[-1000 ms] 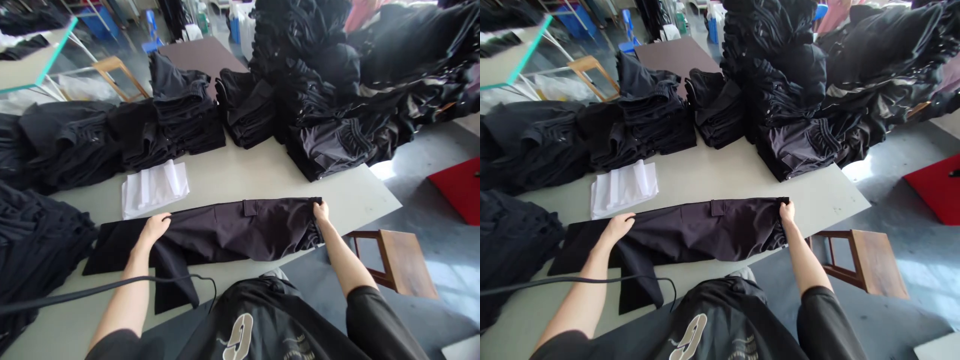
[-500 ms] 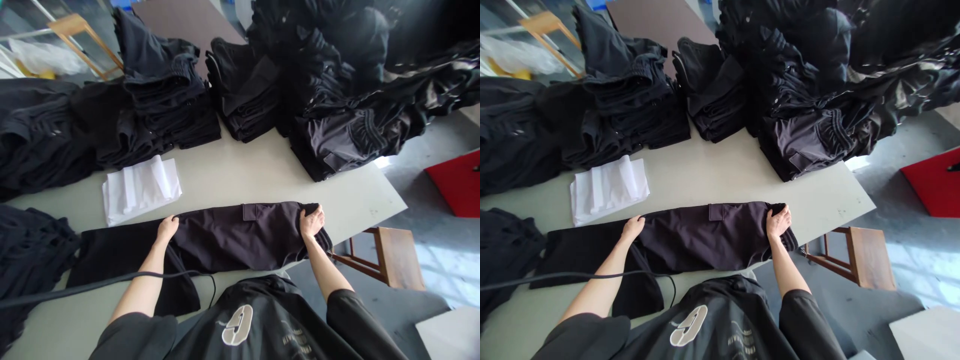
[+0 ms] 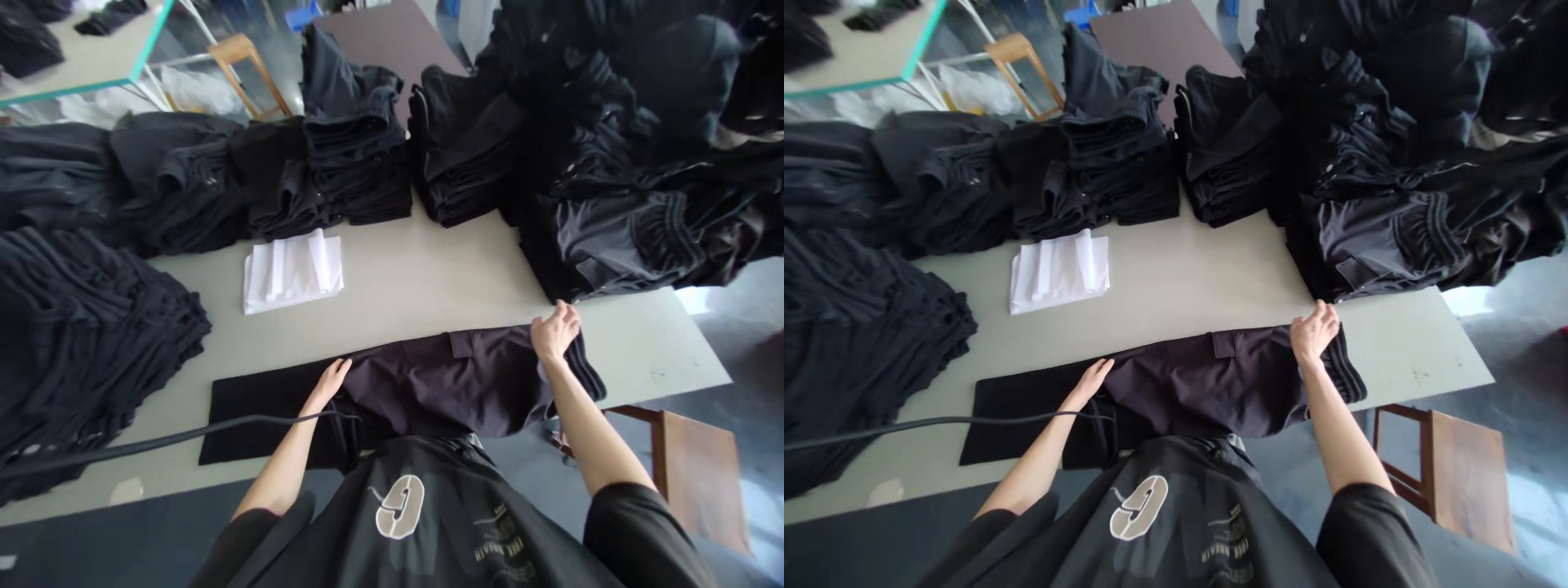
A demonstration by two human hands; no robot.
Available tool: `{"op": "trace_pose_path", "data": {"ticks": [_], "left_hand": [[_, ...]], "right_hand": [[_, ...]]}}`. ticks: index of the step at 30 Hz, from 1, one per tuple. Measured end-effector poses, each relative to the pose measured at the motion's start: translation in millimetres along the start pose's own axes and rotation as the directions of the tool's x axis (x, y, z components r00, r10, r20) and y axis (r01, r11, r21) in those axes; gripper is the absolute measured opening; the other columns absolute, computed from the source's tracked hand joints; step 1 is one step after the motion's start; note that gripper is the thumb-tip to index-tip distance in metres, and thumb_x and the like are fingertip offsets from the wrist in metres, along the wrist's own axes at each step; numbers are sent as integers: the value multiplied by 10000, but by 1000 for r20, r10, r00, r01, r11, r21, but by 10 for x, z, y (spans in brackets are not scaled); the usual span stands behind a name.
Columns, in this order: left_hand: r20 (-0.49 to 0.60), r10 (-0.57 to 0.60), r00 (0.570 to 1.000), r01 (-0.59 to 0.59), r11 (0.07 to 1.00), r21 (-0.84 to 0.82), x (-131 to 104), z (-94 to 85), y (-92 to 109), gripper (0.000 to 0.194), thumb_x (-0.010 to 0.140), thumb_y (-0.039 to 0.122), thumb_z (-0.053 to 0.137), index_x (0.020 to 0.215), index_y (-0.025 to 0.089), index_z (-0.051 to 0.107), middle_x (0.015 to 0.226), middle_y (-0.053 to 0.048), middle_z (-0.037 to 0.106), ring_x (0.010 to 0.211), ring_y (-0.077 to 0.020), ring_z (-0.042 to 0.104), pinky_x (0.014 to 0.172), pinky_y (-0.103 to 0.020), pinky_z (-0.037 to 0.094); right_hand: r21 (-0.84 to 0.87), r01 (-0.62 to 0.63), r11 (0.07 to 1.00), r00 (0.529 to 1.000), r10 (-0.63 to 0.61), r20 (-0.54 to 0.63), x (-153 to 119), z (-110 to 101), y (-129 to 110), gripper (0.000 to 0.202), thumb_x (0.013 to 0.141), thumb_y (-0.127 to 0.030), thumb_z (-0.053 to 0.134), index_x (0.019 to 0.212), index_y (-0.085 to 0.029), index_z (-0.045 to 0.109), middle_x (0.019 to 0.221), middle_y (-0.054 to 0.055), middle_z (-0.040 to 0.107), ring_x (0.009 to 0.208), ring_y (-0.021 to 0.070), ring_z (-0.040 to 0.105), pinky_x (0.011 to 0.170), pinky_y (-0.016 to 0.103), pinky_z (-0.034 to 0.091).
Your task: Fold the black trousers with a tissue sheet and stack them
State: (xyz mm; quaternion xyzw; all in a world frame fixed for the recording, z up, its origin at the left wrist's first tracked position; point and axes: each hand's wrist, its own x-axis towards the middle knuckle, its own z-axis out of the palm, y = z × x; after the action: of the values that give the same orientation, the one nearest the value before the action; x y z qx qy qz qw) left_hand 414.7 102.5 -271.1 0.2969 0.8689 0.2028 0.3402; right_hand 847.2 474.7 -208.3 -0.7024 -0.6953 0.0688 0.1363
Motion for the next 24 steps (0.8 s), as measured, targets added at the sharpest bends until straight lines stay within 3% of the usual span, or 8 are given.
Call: {"op": "trace_pose_path", "data": {"ticks": [2,4,6,9,14,17,20,24], "left_hand": [[47,-8,999,15,988,-153,-142,-56,-60,482,927,584,482,998,168,715,1044,-118,776,1029,-295,712,888,-369,527],[67,-34,997,46,982,-186,-264,-114,-126,442,880,558,576,1035,161,693,1079,-125,764,1034,-295,703,905,-376,516],[59,-75,995,82,989,-126,-387,-134,-179,417,857,499,644,1085,150,666,1119,-147,747,1046,-293,697,926,-377,504],[-56,-98,994,99,995,11,-608,-81,-214,411,887,469,653,1119,130,635,1143,-181,711,1088,-289,674,942,-369,493],[-256,-78,964,164,929,332,-1122,99,-246,440,911,424,631,1243,138,588,1212,-187,630,1175,-331,605,876,-399,507],[-205,-159,966,237,860,452,-1443,240,-360,431,899,360,627,1269,146,572,1225,-171,626,1166,-332,608,844,-400,512],[-115,-216,970,245,837,490,-1688,351,-551,255,914,272,573,1129,145,623,1180,-159,655,1138,-298,624,861,-368,497],[-61,-189,980,199,935,295,-1860,159,-837,95,896,189,532,887,180,625,959,-81,706,921,-206,656,790,-292,469]], "right_hand": [[66,327,943,942,-330,53,-322,43,-330,496,931,-223,468,1406,-100,540,1491,209,468,1386,317,369,1190,458,281],[139,548,825,805,-565,183,-716,155,-660,402,943,-188,424,1277,-119,637,1399,193,555,1310,311,446,1165,435,323],[189,640,745,689,-665,289,-1100,303,-945,388,942,-174,416,1239,-133,663,1343,175,601,1245,306,499,1128,420,362],[207,693,690,610,-715,342,-1531,517,-1232,379,941,-186,438,1248,-163,659,1301,155,629,1211,308,529,1152,456,333],[118,718,686,609,-702,370,-1790,718,-1374,488,914,-192,486,1394,-149,560,1332,179,623,1276,335,503,1225,586,166],[7,739,673,616,-681,396,-1803,768,-1390,513,925,-188,458,1427,-111,527,1377,198,596,1306,331,492,1231,583,136],[-70,741,668,629,-653,421,-1806,803,-1423,469,953,-179,394,1385,-116,564,1383,201,588,1290,326,510,1220,581,143],[-113,727,677,652,-631,420,-1820,838,-1469,447,960,-163,353,1330,-129,602,1356,201,598,1261,321,529,1203,571,166]]}}
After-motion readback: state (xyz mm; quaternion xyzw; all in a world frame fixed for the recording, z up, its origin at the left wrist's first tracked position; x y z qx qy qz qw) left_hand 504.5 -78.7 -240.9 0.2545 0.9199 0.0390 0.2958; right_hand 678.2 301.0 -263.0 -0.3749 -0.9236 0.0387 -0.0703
